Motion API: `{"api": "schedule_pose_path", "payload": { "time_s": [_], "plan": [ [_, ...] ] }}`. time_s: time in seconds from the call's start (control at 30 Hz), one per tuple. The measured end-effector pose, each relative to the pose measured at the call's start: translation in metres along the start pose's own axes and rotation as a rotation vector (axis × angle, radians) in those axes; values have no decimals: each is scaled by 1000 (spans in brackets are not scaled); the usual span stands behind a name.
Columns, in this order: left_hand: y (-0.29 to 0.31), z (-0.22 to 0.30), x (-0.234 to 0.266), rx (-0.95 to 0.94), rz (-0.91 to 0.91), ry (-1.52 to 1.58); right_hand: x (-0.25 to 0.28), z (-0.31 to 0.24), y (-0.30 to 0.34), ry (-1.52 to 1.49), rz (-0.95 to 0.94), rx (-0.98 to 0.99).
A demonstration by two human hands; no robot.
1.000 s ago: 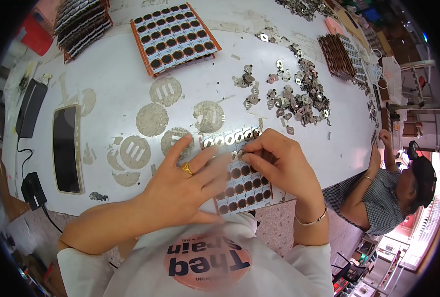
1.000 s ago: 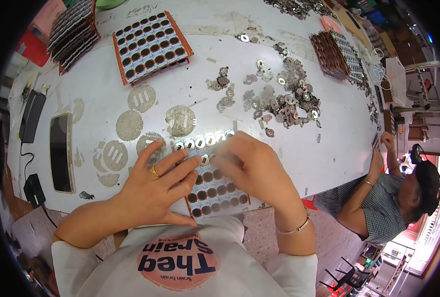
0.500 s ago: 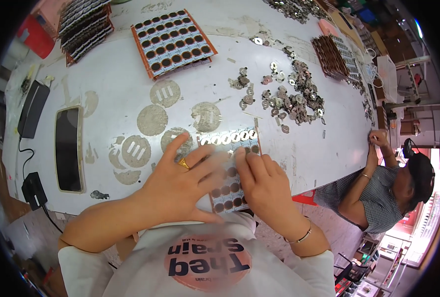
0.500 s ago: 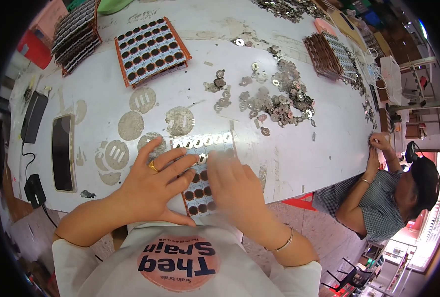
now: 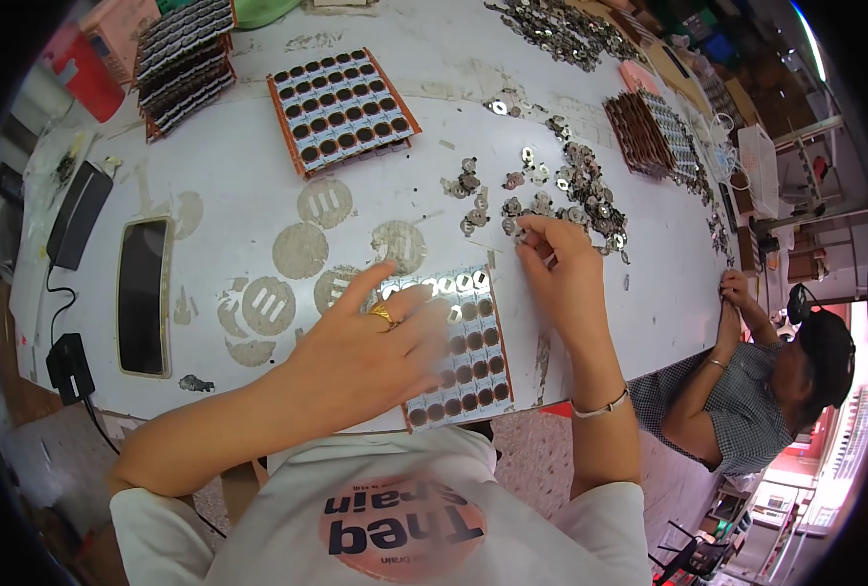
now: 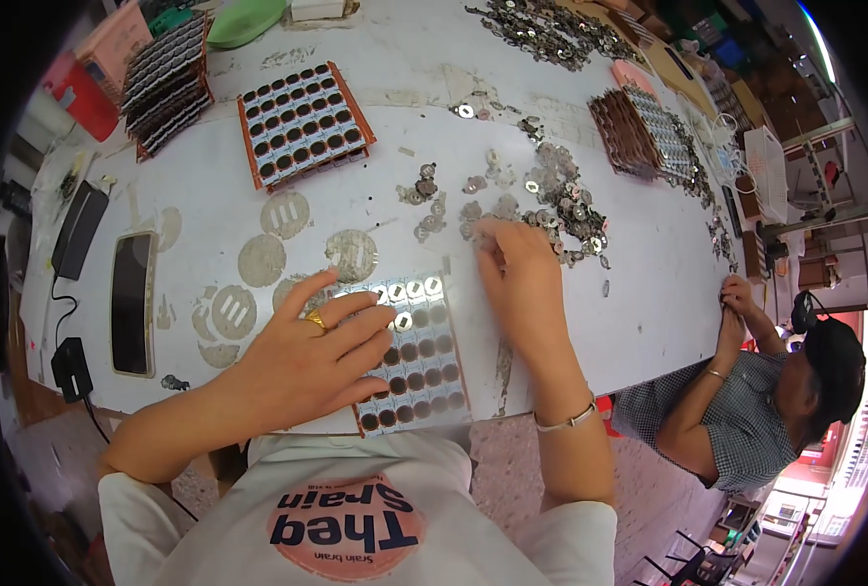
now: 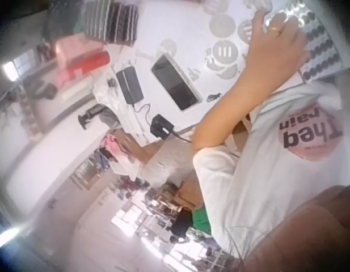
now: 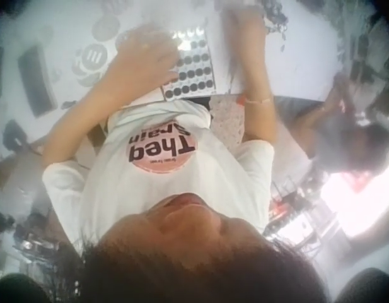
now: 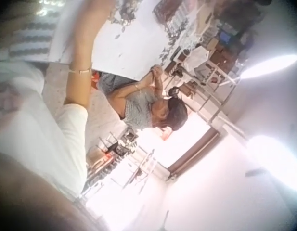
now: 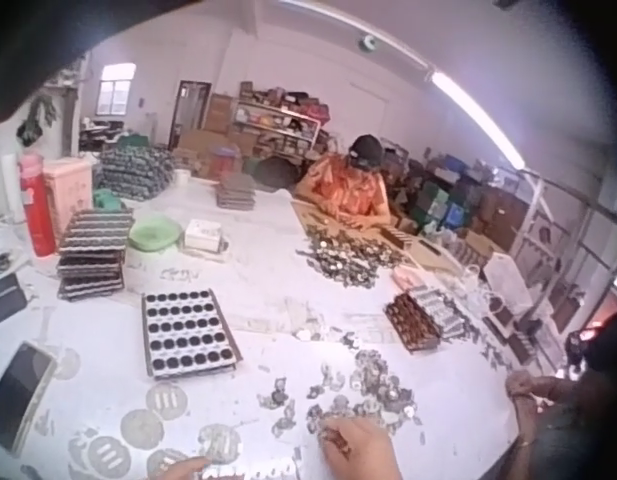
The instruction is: The person places small metal pieces into circular slots on a component sheet by hand, replaces the sheet with another one, and places more metal pieces into its slots.
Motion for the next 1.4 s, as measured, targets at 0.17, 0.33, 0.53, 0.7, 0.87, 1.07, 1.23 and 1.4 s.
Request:
{"api": "schedule_pose_path", "payload": {
  "time_s": [0.17,0.33,0.53,0.7,0.87,1.07,1.23,1.4],
  "plan": [
    [-1,0,-16,-46,54,-53,-10,13,16,-562,-149,-216],
    [2,2,-20,-74,77,-26,-29,10,42,-1265,-377,-550],
    [3,6,-23,-99,87,-41,-31,-9,42,-1065,-415,-450],
    [3,7,-20,-38,63,103,-33,-19,40,-659,-563,-198],
    [5,7,-23,-30,-3,70,-34,-40,29,-448,-556,-97],
    [5,6,-26,-28,-14,49,-33,-42,34,-460,-573,-78],
    [4,8,-26,-32,-18,48,-29,-46,34,-435,-545,-51],
    [6,7,-28,-14,-20,56,-21,-48,32,-394,-369,-52]
  ]
}}
Point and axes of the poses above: each hand's wrist, its own y-axis away from the middle knuckle, its own x-axis out of the back of the hand, z = x × y, the point moved 9 cm from there along -y, towards the middle knuckle, and after that the axes turned 7 degrees about y, right-handed, at the moved point
